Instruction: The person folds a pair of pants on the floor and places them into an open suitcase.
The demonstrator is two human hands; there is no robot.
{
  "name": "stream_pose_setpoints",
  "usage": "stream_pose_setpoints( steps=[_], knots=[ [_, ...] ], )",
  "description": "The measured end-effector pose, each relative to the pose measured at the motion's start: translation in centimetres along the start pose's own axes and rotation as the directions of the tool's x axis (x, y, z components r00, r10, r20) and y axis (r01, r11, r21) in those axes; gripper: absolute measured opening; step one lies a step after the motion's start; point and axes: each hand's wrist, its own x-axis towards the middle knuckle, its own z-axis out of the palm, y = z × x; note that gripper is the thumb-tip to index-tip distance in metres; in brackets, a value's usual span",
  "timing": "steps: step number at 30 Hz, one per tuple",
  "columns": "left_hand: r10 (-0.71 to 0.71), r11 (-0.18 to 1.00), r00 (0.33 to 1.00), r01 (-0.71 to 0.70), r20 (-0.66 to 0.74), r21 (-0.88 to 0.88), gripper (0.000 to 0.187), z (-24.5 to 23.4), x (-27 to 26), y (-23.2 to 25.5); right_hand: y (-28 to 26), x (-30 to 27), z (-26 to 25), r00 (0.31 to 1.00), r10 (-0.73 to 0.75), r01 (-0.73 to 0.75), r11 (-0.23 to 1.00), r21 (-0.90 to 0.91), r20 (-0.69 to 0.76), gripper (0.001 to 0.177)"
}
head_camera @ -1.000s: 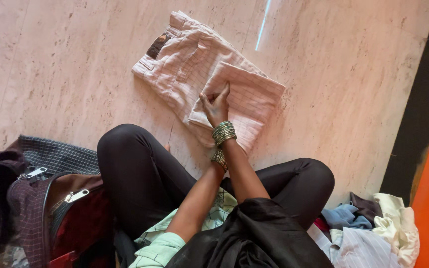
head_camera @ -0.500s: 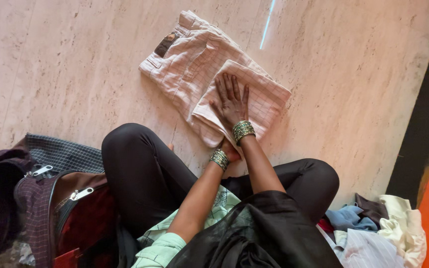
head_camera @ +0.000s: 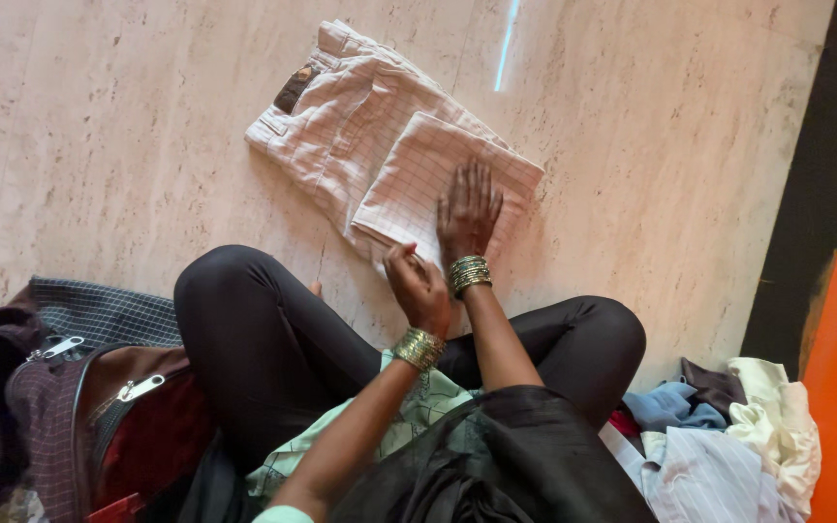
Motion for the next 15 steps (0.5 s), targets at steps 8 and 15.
stream_pose_setpoints(
  steps=[8, 15],
  knots=[
    [0.491, 0.392, 0.470, -0.871, 0.733, 0.295, 0.078, 5.7, 18.0, -1.9, -1.5, -1.7, 0.5, 0.973, 0.197, -0.231, 0.840, -0.491, -0.122, 0.062],
    [0.505, 0.375, 0.364, -0.909, 0.783, 0.181, 0.073, 4.8, 19.9, -4.1, -1.8, -1.4, -0.2, 0.950, 0.305, -0.298, 0.949, -0.108, 0.066, 0.065]
  ],
)
